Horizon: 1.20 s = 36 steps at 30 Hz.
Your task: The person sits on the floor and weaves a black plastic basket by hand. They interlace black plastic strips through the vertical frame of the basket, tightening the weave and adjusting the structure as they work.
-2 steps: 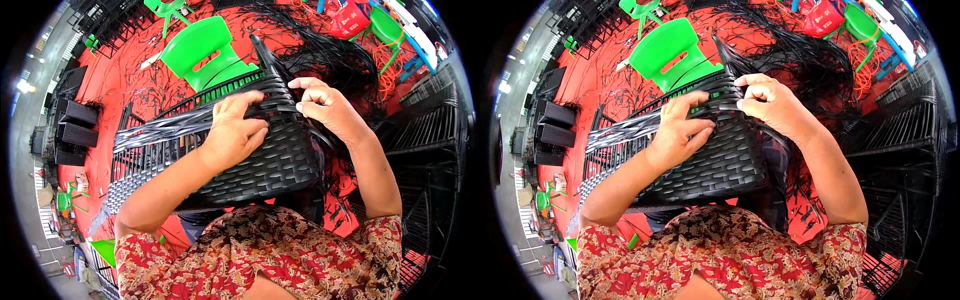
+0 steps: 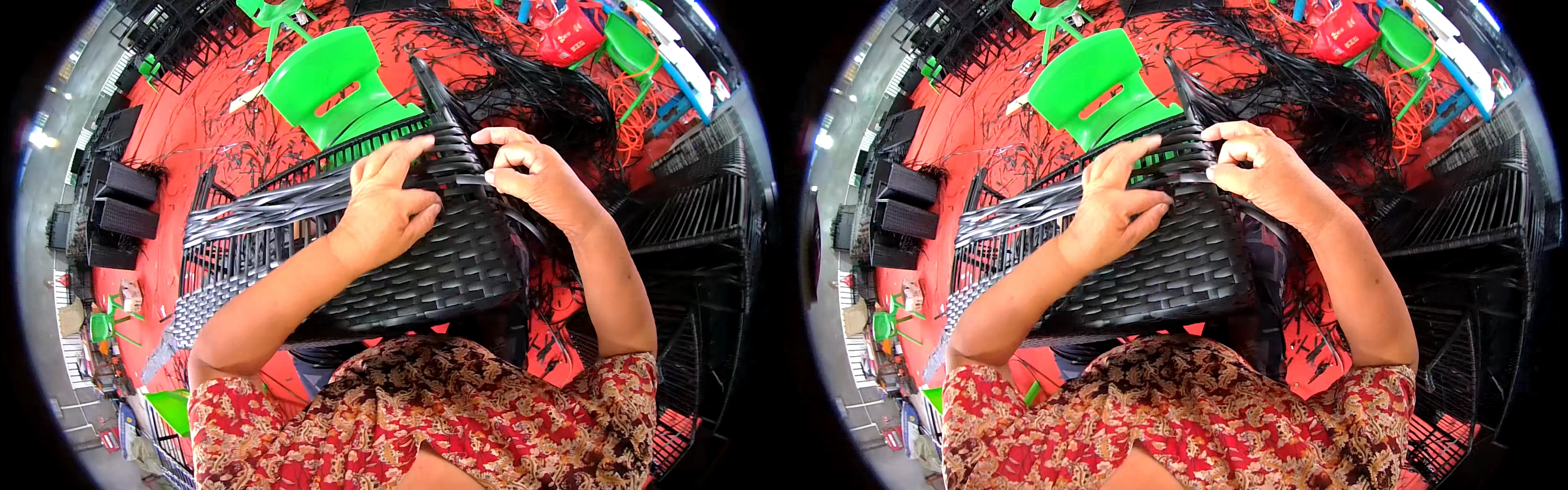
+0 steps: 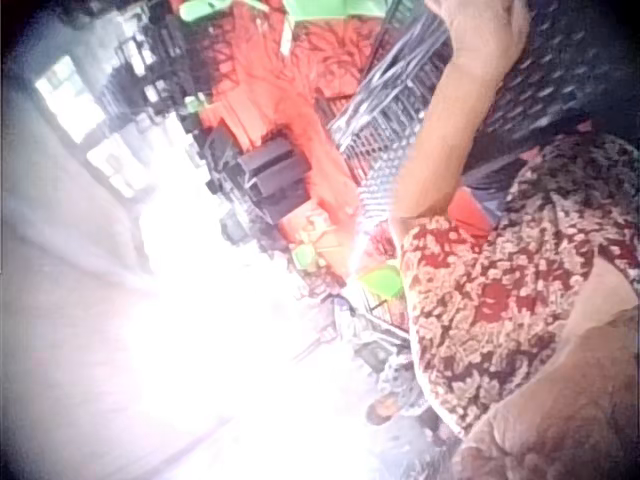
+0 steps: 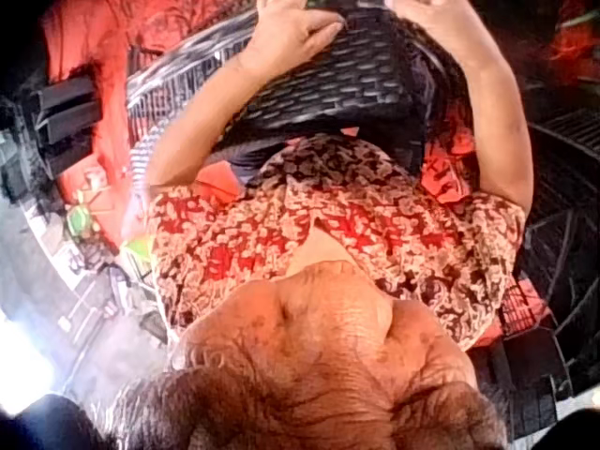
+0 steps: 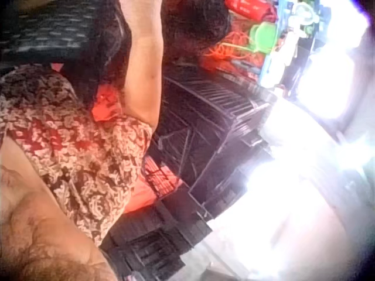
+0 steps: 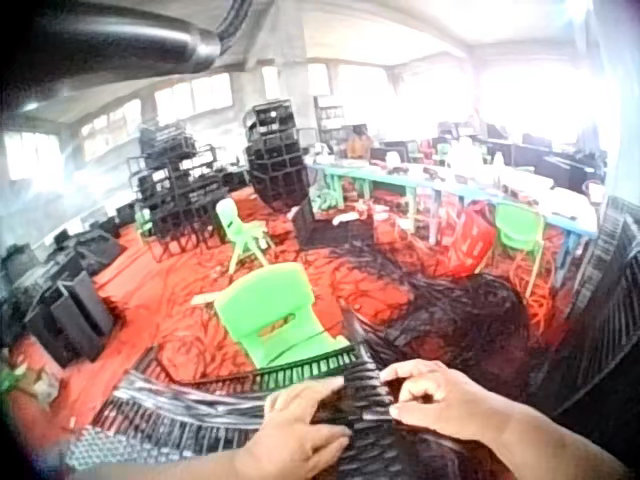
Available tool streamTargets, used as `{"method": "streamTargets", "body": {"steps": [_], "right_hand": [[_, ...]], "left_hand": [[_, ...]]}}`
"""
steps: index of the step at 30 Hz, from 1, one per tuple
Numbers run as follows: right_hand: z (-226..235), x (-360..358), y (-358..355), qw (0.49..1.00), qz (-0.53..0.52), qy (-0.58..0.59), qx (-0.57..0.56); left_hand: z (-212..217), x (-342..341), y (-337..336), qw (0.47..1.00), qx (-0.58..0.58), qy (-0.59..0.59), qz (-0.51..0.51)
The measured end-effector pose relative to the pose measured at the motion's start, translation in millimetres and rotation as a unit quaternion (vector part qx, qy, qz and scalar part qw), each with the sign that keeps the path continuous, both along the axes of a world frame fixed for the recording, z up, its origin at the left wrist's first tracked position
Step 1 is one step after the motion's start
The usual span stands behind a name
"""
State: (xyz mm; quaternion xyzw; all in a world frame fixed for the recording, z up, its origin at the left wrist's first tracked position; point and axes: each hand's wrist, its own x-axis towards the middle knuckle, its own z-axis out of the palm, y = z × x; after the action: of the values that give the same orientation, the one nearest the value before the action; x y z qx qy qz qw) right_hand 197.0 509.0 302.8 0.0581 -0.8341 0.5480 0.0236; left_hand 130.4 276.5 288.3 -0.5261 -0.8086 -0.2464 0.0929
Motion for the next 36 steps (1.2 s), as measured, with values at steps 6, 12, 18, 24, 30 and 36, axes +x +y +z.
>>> {"method": "streamTargets", "body": {"steps": [6,12,18,24,30,36], "right_hand": [[0.6,-5.0,5.5,0.988,0.025,0.020,0.154],[-9.2,-16.2,8.1,0.967,0.044,0.007,0.250],[-11.9,-25.5,1.7,0.960,0.073,-0.016,0.270],[-11.0,-22.3,-1.3,0.932,0.038,0.037,0.358],[-7.9,-24.1,-12.0,0.934,-0.039,0.166,0.315],[-27.3,-33.0,-31.8,0.946,0.005,0.123,0.301]], "left_hand": [[-21.5,-12.4,20.9,0.997,-0.075,-0.031,-0.016],[-45.3,-15.0,29.7,0.990,-0.099,-0.088,0.041],[-55.6,-23.7,34.5,0.980,-0.075,-0.174,0.056],[-52.7,-32.6,41.9,0.963,-0.014,-0.262,0.051],[-49.5,-37.7,31.2,0.877,0.148,-0.456,0.030],[-38.3,-31.9,10.1,0.931,0.123,-0.343,0.007]]}}
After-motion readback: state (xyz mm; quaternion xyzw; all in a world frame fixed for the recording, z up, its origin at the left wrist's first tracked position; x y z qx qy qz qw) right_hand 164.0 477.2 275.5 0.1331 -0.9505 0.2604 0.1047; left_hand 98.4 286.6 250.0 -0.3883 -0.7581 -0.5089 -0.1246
